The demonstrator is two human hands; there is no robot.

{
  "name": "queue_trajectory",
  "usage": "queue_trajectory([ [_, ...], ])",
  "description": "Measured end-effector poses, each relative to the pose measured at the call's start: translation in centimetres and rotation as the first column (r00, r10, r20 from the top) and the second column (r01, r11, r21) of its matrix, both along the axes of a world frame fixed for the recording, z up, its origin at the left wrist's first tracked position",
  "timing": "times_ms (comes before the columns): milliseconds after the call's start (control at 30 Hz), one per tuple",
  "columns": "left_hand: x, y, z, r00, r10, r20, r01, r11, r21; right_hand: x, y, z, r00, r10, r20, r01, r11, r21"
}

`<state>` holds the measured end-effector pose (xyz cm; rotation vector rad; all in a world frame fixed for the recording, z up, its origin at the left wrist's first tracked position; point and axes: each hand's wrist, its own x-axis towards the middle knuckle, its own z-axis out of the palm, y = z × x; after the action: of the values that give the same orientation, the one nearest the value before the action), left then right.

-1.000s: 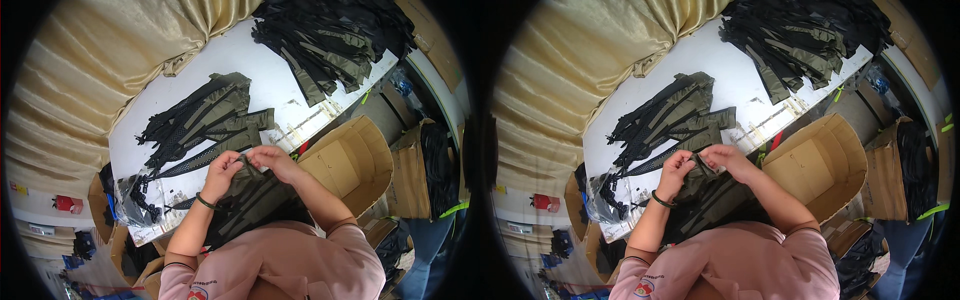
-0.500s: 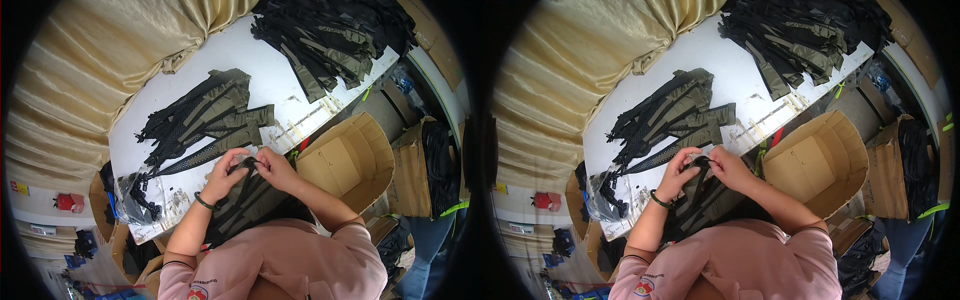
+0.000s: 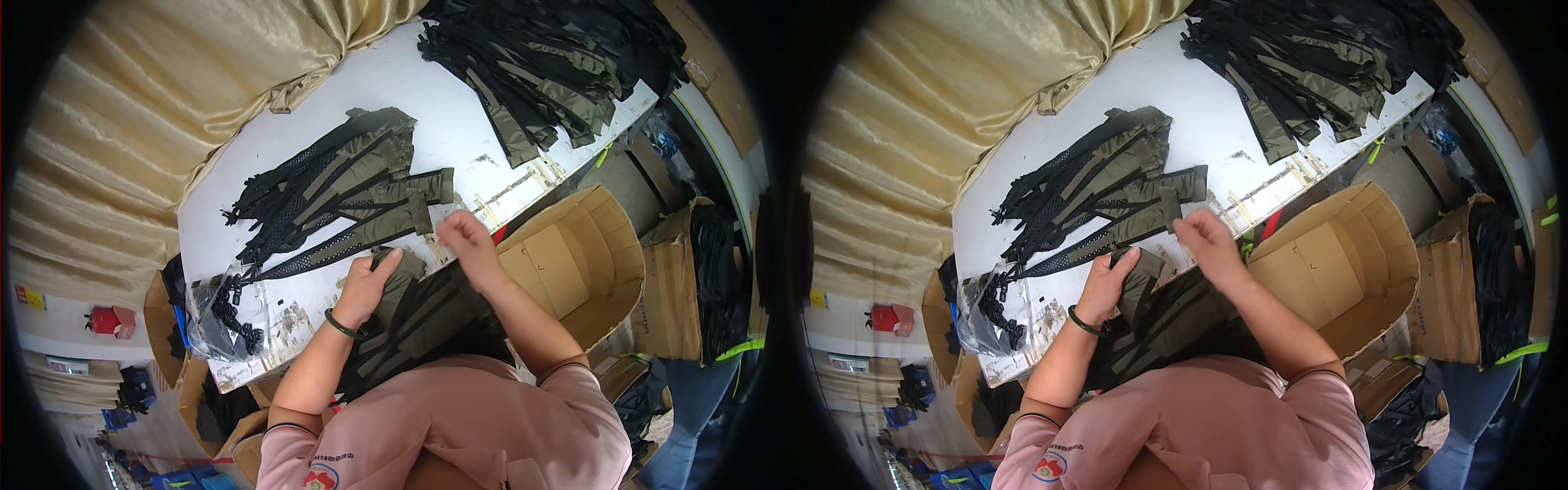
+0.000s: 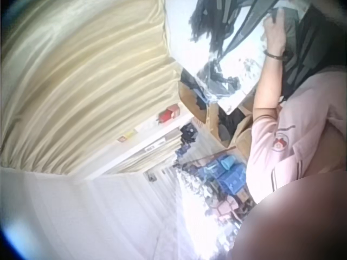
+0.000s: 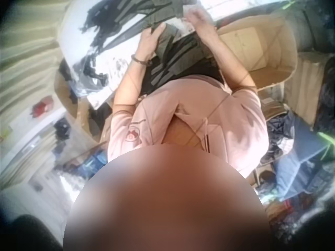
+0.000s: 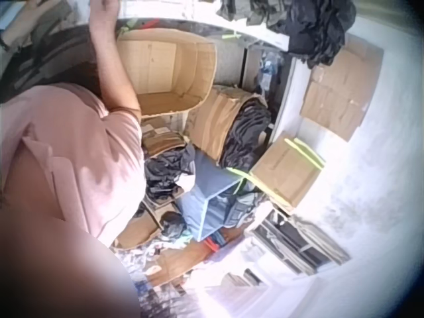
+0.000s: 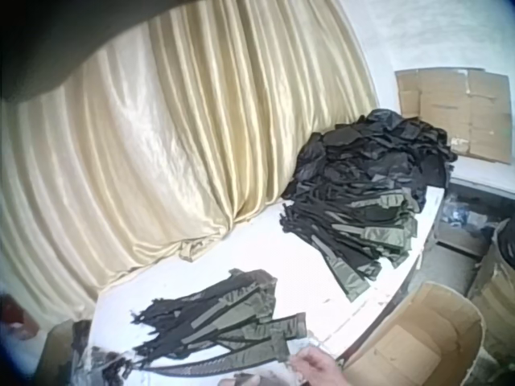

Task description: The recorder is sorting and inspecting a large pile of olive green backpack straps on a white table.

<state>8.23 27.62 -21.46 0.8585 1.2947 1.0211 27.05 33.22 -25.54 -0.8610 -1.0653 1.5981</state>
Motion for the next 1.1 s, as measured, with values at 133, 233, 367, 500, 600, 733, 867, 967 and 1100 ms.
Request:
queue_trajectory([
  [133,0.0,-0.5,-1.3,0.934,-0.137,-0.331,0.197,0.968,0.156,-2.1,-1.2,3.1,0.933,-0.119,0.341,-0.084,0.846,0.526],
  [233,0.6,-0.6,-0.4,0.856,-0.203,-0.476,0.322,0.929,0.183,-2.0,-0.1,1.8,0.931,-0.105,0.350,-0.077,0.879,0.471],
  [367,0.7,-0.8,0.9,0.872,-0.223,-0.436,0.301,0.946,0.117,-0.6,1.3,1.6,0.987,-0.124,0.104,0.107,0.983,0.150],
  [500,0.3,-1.2,-0.2,0.781,-0.292,-0.552,0.405,0.910,0.093,-2.2,-2.7,2.7,0.862,-0.049,0.504,-0.215,0.865,0.453],
  [600,-1.1,-1.8,-0.3,0.751,-0.476,-0.458,0.536,0.844,0.002,-0.6,-2.3,2.6,0.876,-0.127,0.465,-0.010,0.960,0.280],
  [733,-6.6,-4.6,-0.1,0.481,-0.731,-0.484,0.761,0.622,-0.183,4.5,-1.3,0.0,0.846,-0.261,0.464,0.098,0.933,0.346],
  [867,-8.5,-9.3,-3.2,0.197,-0.854,-0.481,0.789,0.429,-0.440,7.2,-3.7,-3.2,0.447,-0.122,0.886,-0.161,0.963,0.214],
  [967,-8.9,-8.5,-3.8,0.170,-0.765,-0.622,0.792,0.482,-0.376,6.3,-2.8,-2.2,0.286,-0.228,0.931,-0.215,0.931,0.294],
  [1100,-5.8,-2.5,-0.5,0.501,-0.441,-0.744,0.613,0.788,-0.055,1.7,2.4,-1.0,0.425,-0.335,0.841,-0.151,0.890,0.431],
])
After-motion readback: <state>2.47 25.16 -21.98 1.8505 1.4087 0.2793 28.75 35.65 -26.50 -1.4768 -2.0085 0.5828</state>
